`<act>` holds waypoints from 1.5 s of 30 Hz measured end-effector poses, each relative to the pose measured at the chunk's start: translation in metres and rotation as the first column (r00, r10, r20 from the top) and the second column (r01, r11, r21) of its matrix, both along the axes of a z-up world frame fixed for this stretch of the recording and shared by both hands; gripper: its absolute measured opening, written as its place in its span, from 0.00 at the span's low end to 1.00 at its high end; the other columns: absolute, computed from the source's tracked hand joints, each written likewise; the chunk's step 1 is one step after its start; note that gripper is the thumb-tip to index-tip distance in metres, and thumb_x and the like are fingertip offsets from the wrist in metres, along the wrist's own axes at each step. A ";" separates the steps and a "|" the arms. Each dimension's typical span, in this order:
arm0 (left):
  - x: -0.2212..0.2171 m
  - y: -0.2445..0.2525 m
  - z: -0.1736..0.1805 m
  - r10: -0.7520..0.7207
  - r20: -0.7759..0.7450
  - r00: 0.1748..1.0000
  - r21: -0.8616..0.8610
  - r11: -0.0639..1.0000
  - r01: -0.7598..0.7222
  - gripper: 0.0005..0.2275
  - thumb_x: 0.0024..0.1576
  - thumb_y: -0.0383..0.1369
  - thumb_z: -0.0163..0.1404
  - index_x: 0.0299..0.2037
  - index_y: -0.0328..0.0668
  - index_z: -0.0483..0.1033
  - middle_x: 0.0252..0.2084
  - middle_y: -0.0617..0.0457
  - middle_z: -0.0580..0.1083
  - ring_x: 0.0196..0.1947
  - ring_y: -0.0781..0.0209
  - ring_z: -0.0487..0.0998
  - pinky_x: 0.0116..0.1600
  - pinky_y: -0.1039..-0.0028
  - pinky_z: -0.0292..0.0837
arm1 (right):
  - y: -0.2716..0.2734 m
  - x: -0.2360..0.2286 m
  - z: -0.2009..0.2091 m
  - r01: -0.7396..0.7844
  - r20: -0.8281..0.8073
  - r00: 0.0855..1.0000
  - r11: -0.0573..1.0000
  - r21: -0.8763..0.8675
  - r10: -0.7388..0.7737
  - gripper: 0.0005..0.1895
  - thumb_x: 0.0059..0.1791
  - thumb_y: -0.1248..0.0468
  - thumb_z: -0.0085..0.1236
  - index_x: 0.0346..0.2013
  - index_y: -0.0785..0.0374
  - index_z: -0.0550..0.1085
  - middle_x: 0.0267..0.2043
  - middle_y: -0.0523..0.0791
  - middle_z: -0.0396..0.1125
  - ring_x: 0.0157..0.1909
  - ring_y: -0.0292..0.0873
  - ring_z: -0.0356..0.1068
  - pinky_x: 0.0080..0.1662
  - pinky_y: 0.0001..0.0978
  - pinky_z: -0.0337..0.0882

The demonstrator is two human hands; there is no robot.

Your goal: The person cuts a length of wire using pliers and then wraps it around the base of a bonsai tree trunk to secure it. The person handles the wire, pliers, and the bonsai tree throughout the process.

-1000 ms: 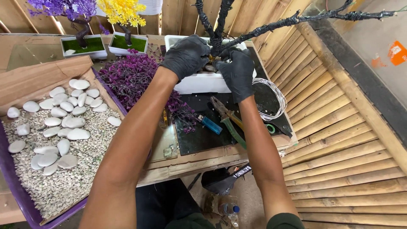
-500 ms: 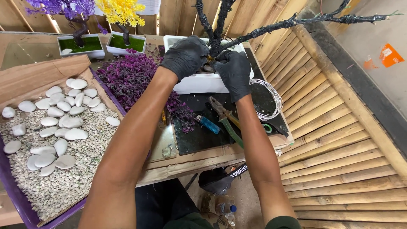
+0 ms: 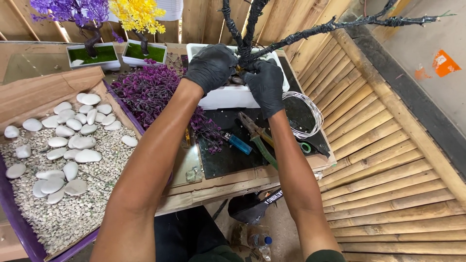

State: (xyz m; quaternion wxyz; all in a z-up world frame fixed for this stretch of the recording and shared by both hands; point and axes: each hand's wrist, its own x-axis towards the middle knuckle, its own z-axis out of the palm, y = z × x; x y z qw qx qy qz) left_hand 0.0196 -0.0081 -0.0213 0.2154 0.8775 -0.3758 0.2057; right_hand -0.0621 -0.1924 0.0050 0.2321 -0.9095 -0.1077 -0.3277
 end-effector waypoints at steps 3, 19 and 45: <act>-0.006 0.001 0.007 0.002 -0.029 1.000 -0.043 0.999 -0.003 0.11 0.58 0.23 0.43 0.24 0.44 0.74 0.23 0.51 0.70 0.21 0.54 0.70 0.28 0.63 0.71 | -0.005 0.003 0.001 -0.048 -0.024 0.999 0.998 0.031 0.049 0.13 0.41 0.59 0.67 0.39 0.56 0.85 0.36 0.47 0.78 0.41 0.48 0.71 0.39 0.42 0.70; -0.010 0.005 0.008 0.002 -0.027 1.000 -0.099 0.995 -0.005 0.13 0.54 0.18 0.40 0.32 0.35 0.82 0.30 0.43 0.76 0.28 0.45 0.78 0.30 0.58 0.76 | 0.002 -0.012 0.027 -0.117 -0.193 0.971 0.983 0.144 0.144 0.15 0.40 0.64 0.62 0.42 0.55 0.84 0.44 0.41 0.80 0.46 0.40 0.79 0.45 0.33 0.74; 0.051 0.014 -0.022 -0.050 0.088 0.995 0.122 0.992 0.039 0.26 0.53 0.35 0.62 0.64 0.49 0.72 0.72 0.30 0.58 0.70 0.17 0.52 0.64 0.20 0.49 | -0.001 -0.007 0.018 -0.013 -0.220 0.974 0.988 0.156 0.048 0.11 0.41 0.55 0.71 0.35 0.53 0.86 0.39 0.38 0.80 0.38 0.39 0.78 0.38 0.36 0.72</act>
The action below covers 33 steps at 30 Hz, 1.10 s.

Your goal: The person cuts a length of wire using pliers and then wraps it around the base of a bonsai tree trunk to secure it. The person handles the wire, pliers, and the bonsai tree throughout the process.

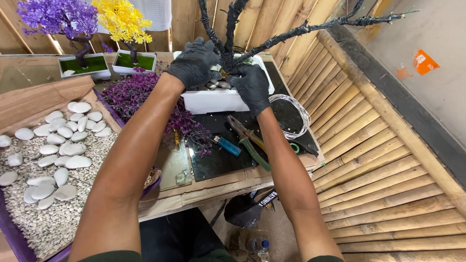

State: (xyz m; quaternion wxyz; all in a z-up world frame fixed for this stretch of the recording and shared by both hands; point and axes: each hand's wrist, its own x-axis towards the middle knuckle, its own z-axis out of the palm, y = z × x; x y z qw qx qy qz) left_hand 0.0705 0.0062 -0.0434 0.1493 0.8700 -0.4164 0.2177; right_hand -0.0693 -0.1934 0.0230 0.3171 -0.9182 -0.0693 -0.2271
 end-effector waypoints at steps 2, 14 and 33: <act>0.002 -0.001 0.001 -0.026 -0.021 0.999 -0.045 0.999 0.025 0.22 0.54 0.32 0.60 0.60 0.50 0.76 0.70 0.36 0.63 0.71 0.21 0.53 0.66 0.21 0.44 | 0.000 -0.001 0.000 -0.008 0.028 1.000 1.000 -0.006 0.008 0.11 0.41 0.55 0.71 0.35 0.53 0.86 0.39 0.39 0.80 0.37 0.39 0.78 0.37 0.36 0.72; -0.044 -0.009 0.042 0.006 0.033 0.999 0.065 0.998 -0.008 0.14 0.55 0.29 0.56 0.52 0.47 0.82 0.55 0.42 0.73 0.62 0.28 0.65 0.62 0.18 0.54 | 0.005 -0.002 -0.004 0.047 0.044 0.998 0.999 -0.021 -0.046 0.09 0.41 0.58 0.70 0.36 0.49 0.85 0.34 0.42 0.79 0.39 0.46 0.78 0.40 0.37 0.74; -0.029 -0.027 0.015 0.189 0.079 0.979 0.116 0.973 -0.198 0.11 0.58 0.40 0.55 0.32 0.40 0.78 0.27 0.36 0.71 0.34 0.33 0.73 0.56 0.26 0.66 | 0.007 -0.005 0.000 0.052 0.082 0.996 0.996 -0.076 -0.046 0.09 0.44 0.54 0.68 0.32 0.54 0.86 0.33 0.42 0.80 0.33 0.44 0.78 0.33 0.41 0.71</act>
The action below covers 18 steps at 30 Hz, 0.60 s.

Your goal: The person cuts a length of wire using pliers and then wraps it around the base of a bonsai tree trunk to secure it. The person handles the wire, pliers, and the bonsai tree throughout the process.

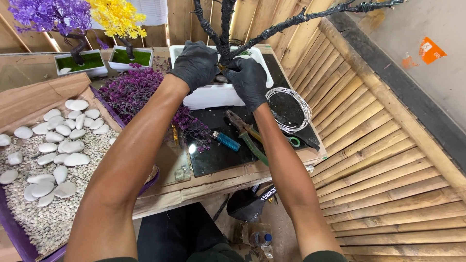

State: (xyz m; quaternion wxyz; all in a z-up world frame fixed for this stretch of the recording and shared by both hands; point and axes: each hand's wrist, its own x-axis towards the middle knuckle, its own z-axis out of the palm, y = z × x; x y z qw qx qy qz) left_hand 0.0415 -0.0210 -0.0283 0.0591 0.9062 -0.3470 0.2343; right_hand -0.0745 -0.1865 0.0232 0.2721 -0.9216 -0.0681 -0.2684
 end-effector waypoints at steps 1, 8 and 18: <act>-0.003 0.000 0.001 0.000 0.000 1.000 0.002 1.000 0.000 0.11 0.58 0.40 0.55 0.32 0.40 0.78 0.27 0.36 0.71 0.34 0.33 0.73 0.56 0.26 0.66 | 0.000 0.000 0.000 0.000 0.000 1.000 1.000 0.002 0.000 0.09 0.44 0.54 0.68 0.32 0.54 0.86 0.33 0.42 0.80 0.33 0.44 0.78 0.33 0.41 0.71; -0.034 0.001 0.020 0.103 -0.076 0.992 -0.111 0.988 -0.111 0.15 0.58 0.46 0.57 0.29 0.43 0.78 0.25 0.47 0.75 0.29 0.42 0.76 0.42 0.48 0.71 | -0.002 0.004 -0.006 0.002 0.021 1.000 1.000 0.006 -0.002 0.11 0.43 0.54 0.67 0.35 0.54 0.86 0.34 0.41 0.80 0.35 0.43 0.79 0.35 0.39 0.73; -0.046 -0.018 0.004 0.227 -0.081 0.970 -0.356 0.903 -0.241 0.12 0.48 0.40 0.58 0.28 0.37 0.82 0.24 0.42 0.77 0.24 0.39 0.78 0.29 0.52 0.74 | -0.004 0.001 -0.007 -0.060 0.058 0.997 0.998 0.034 0.058 0.11 0.43 0.56 0.67 0.38 0.53 0.85 0.37 0.40 0.80 0.39 0.41 0.80 0.38 0.35 0.74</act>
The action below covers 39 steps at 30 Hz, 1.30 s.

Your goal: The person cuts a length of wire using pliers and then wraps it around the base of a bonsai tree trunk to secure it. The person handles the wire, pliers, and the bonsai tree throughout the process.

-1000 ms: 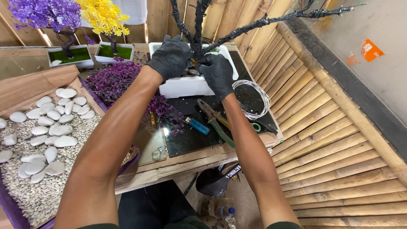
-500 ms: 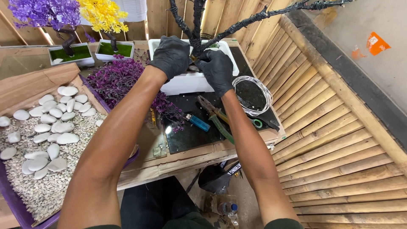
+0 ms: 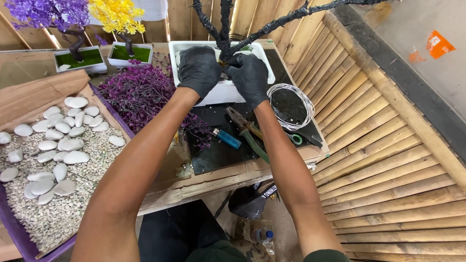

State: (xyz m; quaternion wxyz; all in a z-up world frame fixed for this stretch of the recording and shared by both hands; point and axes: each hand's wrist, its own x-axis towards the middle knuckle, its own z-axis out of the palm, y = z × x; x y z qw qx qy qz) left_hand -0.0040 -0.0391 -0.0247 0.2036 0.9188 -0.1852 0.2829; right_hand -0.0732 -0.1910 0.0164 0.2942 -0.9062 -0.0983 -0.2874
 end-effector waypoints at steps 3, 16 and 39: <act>-0.008 -0.001 -0.001 -0.022 0.102 0.995 -0.097 0.995 0.032 0.12 0.47 0.39 0.58 0.23 0.35 0.80 0.21 0.42 0.75 0.20 0.39 0.75 0.26 0.52 0.71 | -0.001 0.004 -0.005 0.022 0.019 1.000 1.000 0.003 -0.022 0.13 0.42 0.55 0.65 0.37 0.55 0.85 0.36 0.43 0.80 0.37 0.44 0.80 0.36 0.37 0.74; -0.039 0.037 0.048 -0.351 -0.370 0.860 -0.342 0.912 0.225 0.13 0.51 0.17 0.45 0.19 0.44 0.75 0.21 0.56 0.73 0.25 0.58 0.73 0.36 0.62 0.74 | 0.002 -0.006 0.011 0.051 -0.177 0.983 0.998 -0.022 -0.054 0.07 0.43 0.55 0.61 0.24 0.49 0.84 0.21 0.39 0.75 0.27 0.35 0.73 0.30 0.37 0.64; 0.016 0.063 0.044 -0.567 -0.049 0.822 0.081 0.818 0.569 0.17 0.50 0.39 0.70 0.46 0.43 0.86 0.41 0.48 0.79 0.43 0.44 0.70 0.45 0.54 0.70 | -0.003 0.004 -0.002 0.023 -0.054 0.998 1.000 -0.020 -0.024 0.10 0.44 0.54 0.67 0.36 0.53 0.86 0.36 0.42 0.80 0.39 0.47 0.79 0.40 0.40 0.73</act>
